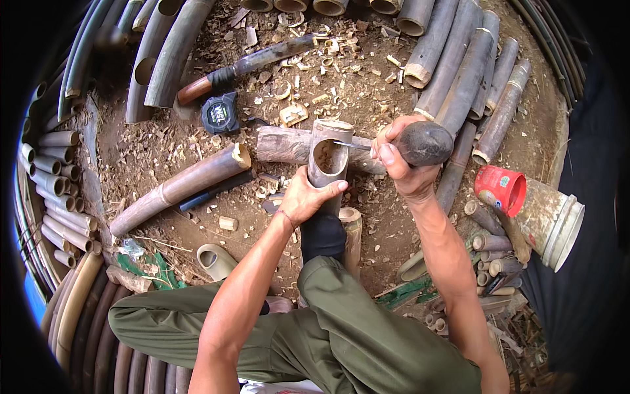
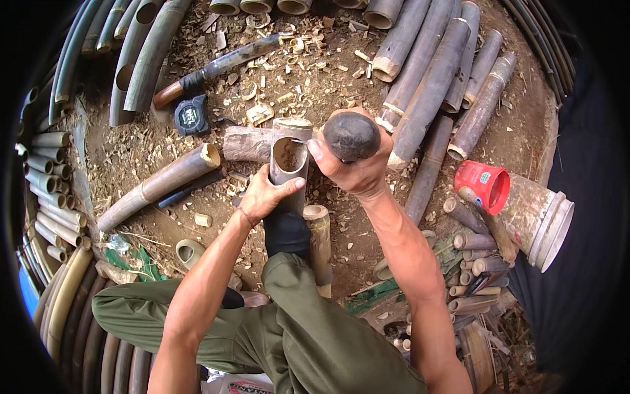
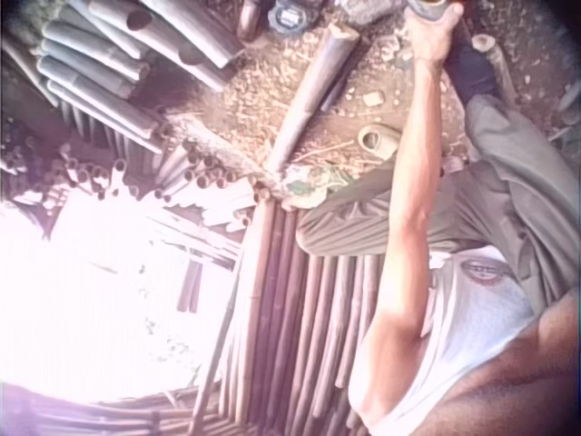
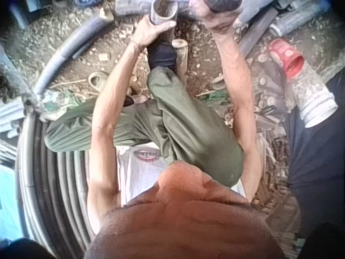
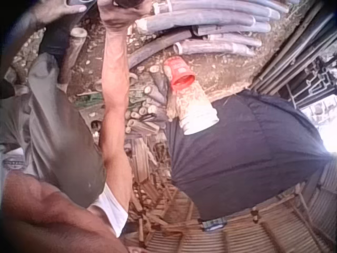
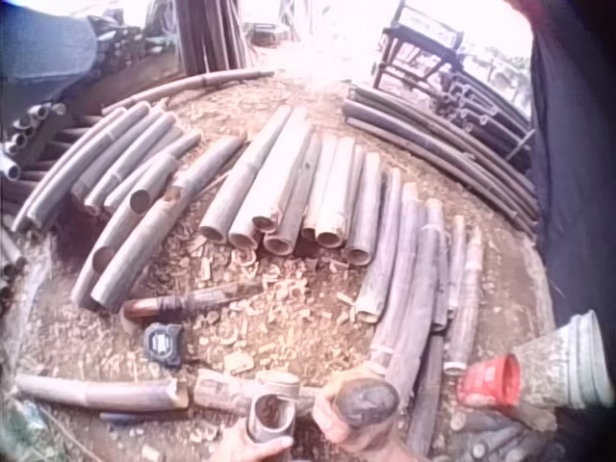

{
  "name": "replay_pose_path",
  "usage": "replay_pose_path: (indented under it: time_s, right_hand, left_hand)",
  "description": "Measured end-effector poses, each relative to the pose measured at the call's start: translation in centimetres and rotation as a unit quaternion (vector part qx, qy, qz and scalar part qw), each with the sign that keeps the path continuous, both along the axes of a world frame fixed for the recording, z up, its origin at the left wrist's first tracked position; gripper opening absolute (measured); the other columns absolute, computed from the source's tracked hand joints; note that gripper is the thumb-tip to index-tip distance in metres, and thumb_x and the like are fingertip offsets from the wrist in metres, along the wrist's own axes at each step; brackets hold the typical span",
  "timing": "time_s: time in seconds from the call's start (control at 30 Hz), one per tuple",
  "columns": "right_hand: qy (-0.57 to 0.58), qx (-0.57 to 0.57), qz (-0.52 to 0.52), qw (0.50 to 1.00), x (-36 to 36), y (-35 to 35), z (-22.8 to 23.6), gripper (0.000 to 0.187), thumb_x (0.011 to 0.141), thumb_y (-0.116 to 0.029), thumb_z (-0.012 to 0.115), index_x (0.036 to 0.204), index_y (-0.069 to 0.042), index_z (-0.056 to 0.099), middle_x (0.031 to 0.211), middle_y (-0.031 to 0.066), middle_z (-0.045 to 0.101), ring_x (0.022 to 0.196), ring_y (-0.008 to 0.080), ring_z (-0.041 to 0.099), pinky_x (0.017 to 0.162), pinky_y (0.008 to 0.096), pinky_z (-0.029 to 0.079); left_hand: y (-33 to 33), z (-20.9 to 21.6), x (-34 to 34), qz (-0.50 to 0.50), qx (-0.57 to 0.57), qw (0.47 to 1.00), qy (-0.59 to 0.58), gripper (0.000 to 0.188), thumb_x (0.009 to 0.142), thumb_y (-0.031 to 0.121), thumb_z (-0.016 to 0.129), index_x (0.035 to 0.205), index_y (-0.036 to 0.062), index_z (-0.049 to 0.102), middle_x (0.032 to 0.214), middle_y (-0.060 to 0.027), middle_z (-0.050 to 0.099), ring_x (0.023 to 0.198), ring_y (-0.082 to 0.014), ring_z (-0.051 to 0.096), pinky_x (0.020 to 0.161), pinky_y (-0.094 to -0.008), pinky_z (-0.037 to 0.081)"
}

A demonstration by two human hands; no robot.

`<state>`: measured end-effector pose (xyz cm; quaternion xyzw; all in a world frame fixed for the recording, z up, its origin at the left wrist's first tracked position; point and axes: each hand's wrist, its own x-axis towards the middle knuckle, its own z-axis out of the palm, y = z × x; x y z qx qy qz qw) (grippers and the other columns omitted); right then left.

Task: The person carves a hole and shapes the end of a bamboo pole using a small curved blade, then fits another bamboo section into the hole.

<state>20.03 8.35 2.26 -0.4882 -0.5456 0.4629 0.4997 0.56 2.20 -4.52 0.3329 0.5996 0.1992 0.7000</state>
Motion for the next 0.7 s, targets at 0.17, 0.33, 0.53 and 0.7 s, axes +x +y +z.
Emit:
replay_pose_path:
  time_s: [0.17,0.33,0.53,0.7]
  right_hand:
    - [-0.05,0.04,0.071,0.995,0.6,-0.1,-0.8,0.031,0.081,-0.004,0.067,0.104,-0.002,0.047,0.078,0.0084,0.056,0.07,0.0171,0.057,0.068,0.0344,0.052]
    - [-0.018,0.066,0.002,0.998,-0.6,-0.2,-0.3,0.034,0.068,-0.012,0.078,0.092,0.003,0.06,0.077,0.0091,0.064,0.066,0.017,0.063,0.06,0.0303,0.052]
    - [-0.029,0.078,-0.022,0.996,-0.5,-0.2,-0.3,0.034,0.065,-0.012,0.08,0.089,0.004,0.062,0.077,0.0096,0.066,0.063,0.0171,0.065,0.059,0.029,0.053]
    - [-0.014,0.052,-0.022,0.998,-0.2,-0.2,-0.6,0.028,0.066,-0.01,0.078,0.085,0.003,0.063,0.076,0.0087,0.066,0.063,0.0156,0.065,0.059,0.0279,0.053]
  left_hand:
    - [-0.1,-0.4,0.4,0.018,0.009,0.999,-0.039,0.086,0.067,0.043,0.089,0.123,-0.0108,0.052,0.114,-0.0186,0.066,0.104,-0.0227,0.064,0.095,-0.0352,0.05]
    - [-0.4,-1.2,0.3,0.027,0.015,0.999,-0.038,0.081,0.07,0.04,0.088,0.123,-0.009,0.052,0.114,-0.0173,0.066,0.104,-0.0221,0.064,0.095,-0.0352,0.05]
    - [0.1,-0.5,0.4,0.023,0.0,0.998,-0.065,0.073,0.072,0.035,0.088,0.122,-0.0069,0.054,0.113,-0.0142,0.066,0.102,-0.0199,0.063,0.093,-0.0346,0.05]
    - [0.1,-0.4,0.2,0.005,-0.019,0.999,-0.048,0.071,0.074,0.035,0.087,0.122,-0.0062,0.054,0.113,-0.0141,0.066,0.101,-0.0199,0.063,0.093,-0.0347,0.05]
